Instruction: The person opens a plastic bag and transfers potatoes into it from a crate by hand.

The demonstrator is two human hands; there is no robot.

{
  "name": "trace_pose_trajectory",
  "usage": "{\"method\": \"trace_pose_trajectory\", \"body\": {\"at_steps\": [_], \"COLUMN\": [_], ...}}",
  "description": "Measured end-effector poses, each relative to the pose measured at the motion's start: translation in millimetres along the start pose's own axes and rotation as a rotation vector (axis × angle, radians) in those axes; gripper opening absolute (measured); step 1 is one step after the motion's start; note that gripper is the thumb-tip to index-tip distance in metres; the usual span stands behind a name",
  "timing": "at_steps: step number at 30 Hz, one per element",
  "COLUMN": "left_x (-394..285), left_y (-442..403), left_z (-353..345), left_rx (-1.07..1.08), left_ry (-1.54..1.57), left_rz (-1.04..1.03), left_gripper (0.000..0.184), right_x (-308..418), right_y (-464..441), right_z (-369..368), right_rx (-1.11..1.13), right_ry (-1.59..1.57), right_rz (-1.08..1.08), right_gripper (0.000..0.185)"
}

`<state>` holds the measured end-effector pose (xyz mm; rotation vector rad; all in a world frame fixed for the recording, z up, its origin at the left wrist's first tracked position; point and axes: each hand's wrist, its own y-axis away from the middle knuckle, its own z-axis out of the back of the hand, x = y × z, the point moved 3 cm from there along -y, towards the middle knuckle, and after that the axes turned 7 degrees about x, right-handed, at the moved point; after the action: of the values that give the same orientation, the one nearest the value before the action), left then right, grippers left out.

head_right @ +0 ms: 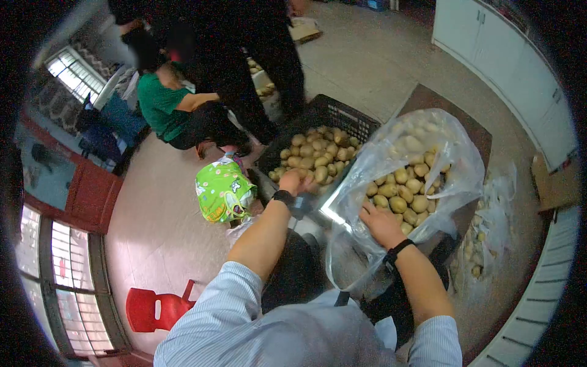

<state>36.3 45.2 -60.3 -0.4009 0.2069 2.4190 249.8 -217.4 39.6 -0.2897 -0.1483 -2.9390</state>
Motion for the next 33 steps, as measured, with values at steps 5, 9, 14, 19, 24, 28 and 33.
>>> {"method": "trace_pose_trajectory", "body": {"at_steps": [5, 9, 14, 19, 24, 28, 33], "left_x": [-3.0, 41.3, 23.2, -80.0, -127.2, -159.7, -181.9], "left_y": [9.4, -14.9, -18.6, 8.6, 16.1, 27.4, 29.7], "left_z": [5.6, -35.6, -44.9, 19.4, 26.8, 36.7, 28.9], "left_rx": [-0.226, -0.16, -0.042, 0.229, 0.46, 0.662, 0.859], "left_ry": [0.057, 0.33, 1.246, 1.705, 1.593, 1.44, 1.493], "left_rz": [0.057, 0.119, 0.186, 0.358, 0.376, 0.341, 0.164], "left_gripper": [0.045, 0.043, 0.012, 0.01, 0.026, 0.035, 0.03], "right_x": [-4.3, -10.0, -19.3, -31.2, -40.0, -21.2, -1.6], "right_y": [6.5, 10.8, 15.1, 17.5, 10.4, -6.4, -31.2], "right_z": [-8.4, -22.2, -42.5, -41.3, -31.2, -21.1, -22.9], "right_rx": [-0.037, -0.09, -0.192, -0.422, -0.364, -0.363, -0.511], "right_ry": [-0.067, -0.209, -0.502, -0.62, -1.01, -1.34, -1.581], "right_rz": [-0.09, -0.181, -0.292, -0.396, -0.64, -0.551, -0.219], "right_gripper": [0.026, 0.029, 0.035, 0.037, 0.043, 0.047, 0.043]}}
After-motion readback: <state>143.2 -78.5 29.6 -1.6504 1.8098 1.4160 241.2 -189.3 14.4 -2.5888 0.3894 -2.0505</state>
